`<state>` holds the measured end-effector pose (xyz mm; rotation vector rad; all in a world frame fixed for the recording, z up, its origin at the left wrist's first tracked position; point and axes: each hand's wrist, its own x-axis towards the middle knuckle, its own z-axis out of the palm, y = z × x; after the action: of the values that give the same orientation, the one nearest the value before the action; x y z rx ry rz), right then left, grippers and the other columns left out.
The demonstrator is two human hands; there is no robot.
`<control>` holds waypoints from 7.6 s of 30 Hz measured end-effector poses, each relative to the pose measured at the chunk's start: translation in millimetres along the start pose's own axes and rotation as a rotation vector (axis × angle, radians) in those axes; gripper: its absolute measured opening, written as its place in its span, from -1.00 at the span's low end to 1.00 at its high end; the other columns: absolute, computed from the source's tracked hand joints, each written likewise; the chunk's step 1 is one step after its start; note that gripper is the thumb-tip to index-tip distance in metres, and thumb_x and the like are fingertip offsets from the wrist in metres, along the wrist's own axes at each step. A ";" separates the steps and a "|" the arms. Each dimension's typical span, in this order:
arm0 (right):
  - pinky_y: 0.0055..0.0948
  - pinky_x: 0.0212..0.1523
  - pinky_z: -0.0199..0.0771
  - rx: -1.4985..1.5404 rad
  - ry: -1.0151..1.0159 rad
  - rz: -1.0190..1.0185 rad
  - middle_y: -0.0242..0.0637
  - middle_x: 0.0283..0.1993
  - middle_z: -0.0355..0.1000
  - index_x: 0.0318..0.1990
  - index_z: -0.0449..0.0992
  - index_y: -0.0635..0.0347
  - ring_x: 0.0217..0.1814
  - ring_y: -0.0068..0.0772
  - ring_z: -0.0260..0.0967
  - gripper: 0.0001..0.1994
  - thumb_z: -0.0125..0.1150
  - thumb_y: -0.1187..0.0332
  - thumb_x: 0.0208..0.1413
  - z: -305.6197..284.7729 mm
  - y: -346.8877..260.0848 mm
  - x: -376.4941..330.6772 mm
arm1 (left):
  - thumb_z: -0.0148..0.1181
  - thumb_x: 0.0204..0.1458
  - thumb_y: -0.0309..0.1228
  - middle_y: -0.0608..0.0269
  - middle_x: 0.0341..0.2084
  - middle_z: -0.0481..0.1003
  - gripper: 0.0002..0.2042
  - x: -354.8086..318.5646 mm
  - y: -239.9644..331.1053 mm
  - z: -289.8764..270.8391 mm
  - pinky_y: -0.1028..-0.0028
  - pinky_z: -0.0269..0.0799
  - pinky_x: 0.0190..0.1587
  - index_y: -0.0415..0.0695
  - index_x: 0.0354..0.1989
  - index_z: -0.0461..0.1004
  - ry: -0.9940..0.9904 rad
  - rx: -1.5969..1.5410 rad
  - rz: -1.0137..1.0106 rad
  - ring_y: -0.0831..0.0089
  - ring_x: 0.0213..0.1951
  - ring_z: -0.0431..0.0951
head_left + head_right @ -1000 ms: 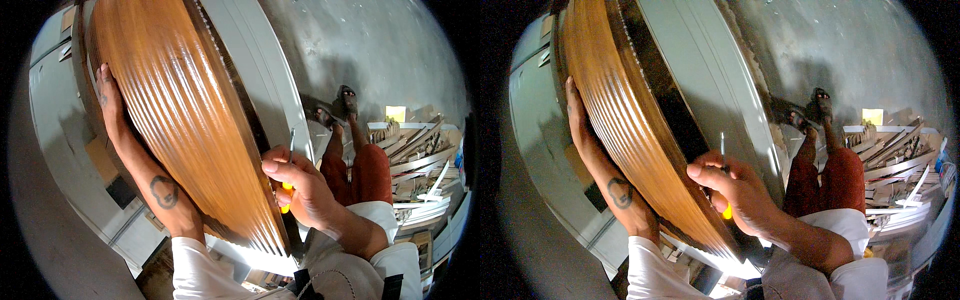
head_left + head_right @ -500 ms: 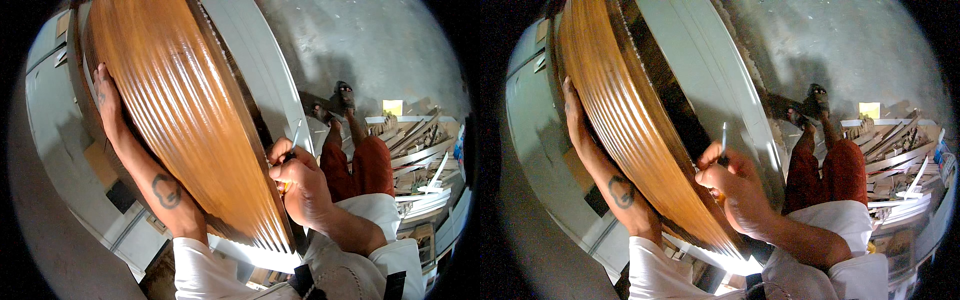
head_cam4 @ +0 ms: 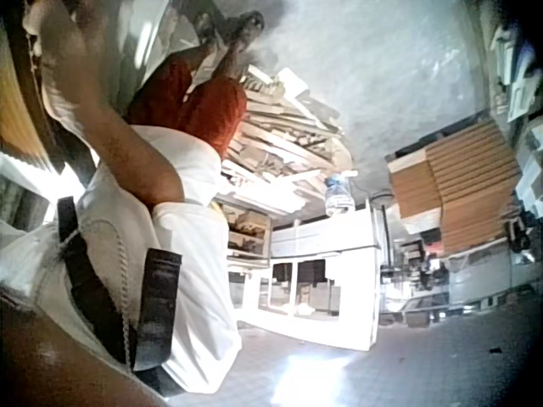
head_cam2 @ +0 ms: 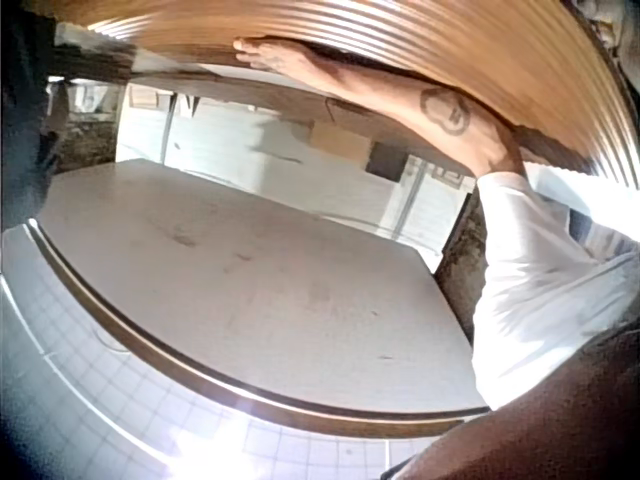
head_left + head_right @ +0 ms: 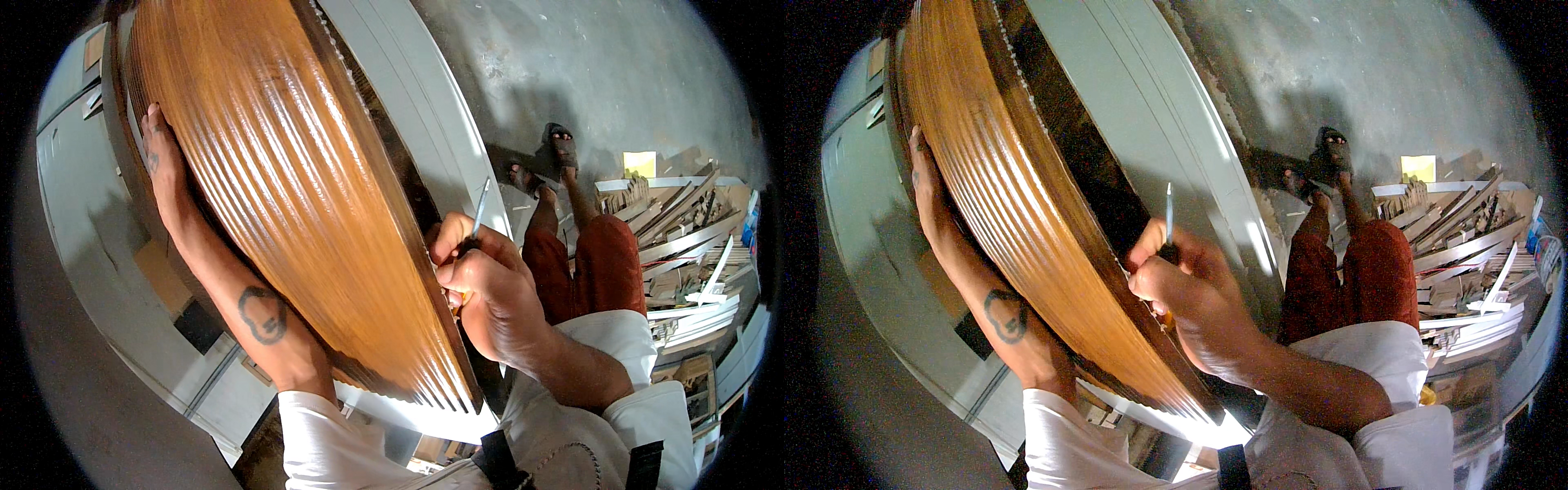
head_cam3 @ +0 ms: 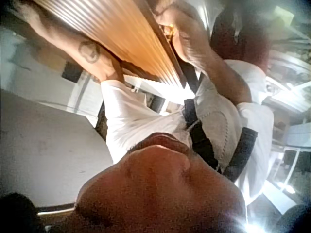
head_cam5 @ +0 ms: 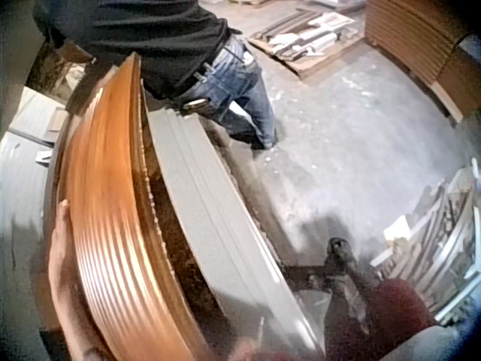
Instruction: The person uses a utility knife to trim the edges of a large, ribbed wooden panel. They hold the panel steady with one hand while carefully scraping and cutting along the side with the other. The person briefly walks to a workbench to retrieve the knife before returning to the panel to continue the trimming process.
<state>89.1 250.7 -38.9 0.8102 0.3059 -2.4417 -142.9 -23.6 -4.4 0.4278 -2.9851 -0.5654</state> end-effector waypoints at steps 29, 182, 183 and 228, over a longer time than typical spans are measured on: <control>-0.50 -0.43 0.34 -0.667 -0.077 -0.221 -0.36 -0.52 0.42 -0.28 0.54 0.24 -0.46 -0.61 0.36 -0.81 0.28 0.28 0.16 -18.0 -13.8 -5.9 | -0.20 0.22 0.19 0.00 0.29 0.20 -0.25 -6.3 3.3 -2.5 0.27 0.08 0.30 -0.21 0.37 0.10 -0.016 -0.126 -0.016 0.14 0.28 0.18; -0.44 -0.48 0.38 -1.342 -0.067 -0.707 -0.21 -0.52 0.44 -0.35 0.48 0.27 -0.54 -0.43 0.42 -0.92 0.26 0.48 0.04 8.2 -41.4 -5.1 | -0.15 0.12 0.27 -0.19 0.36 0.09 -0.11 2.0 11.8 -10.4 0.21 0.00 0.37 -0.30 0.38 0.06 0.167 0.148 0.086 -0.01 0.39 0.07; -0.41 -0.47 0.39 -1.371 -0.086 -0.729 -0.18 -0.50 0.45 -0.35 0.47 0.26 -0.53 -0.34 0.45 -0.91 0.26 0.48 0.03 8.8 -41.9 -4.9 | -0.15 0.12 0.26 -0.19 0.35 0.09 -0.12 19.8 -5.5 -18.0 0.22 0.01 0.37 -0.30 0.38 0.07 0.154 0.109 0.079 0.00 0.39 0.08; -0.66 -0.60 0.24 -0.647 -0.098 -0.588 -0.43 -0.43 0.43 -0.11 0.49 0.28 -0.56 -0.78 0.24 -0.87 0.15 0.45 0.25 18.7 -67.5 53.1 | -0.30 0.19 0.21 -0.32 0.21 0.27 -0.18 116.9 2.5 -1.0 0.14 0.20 0.25 -0.36 0.33 0.13 0.065 0.116 -0.204 -0.12 0.24 0.31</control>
<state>6.6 277.0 -53.5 0.3326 1.3686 -2.6100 -255.5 -54.9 -0.2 0.7511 -2.9401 -0.3853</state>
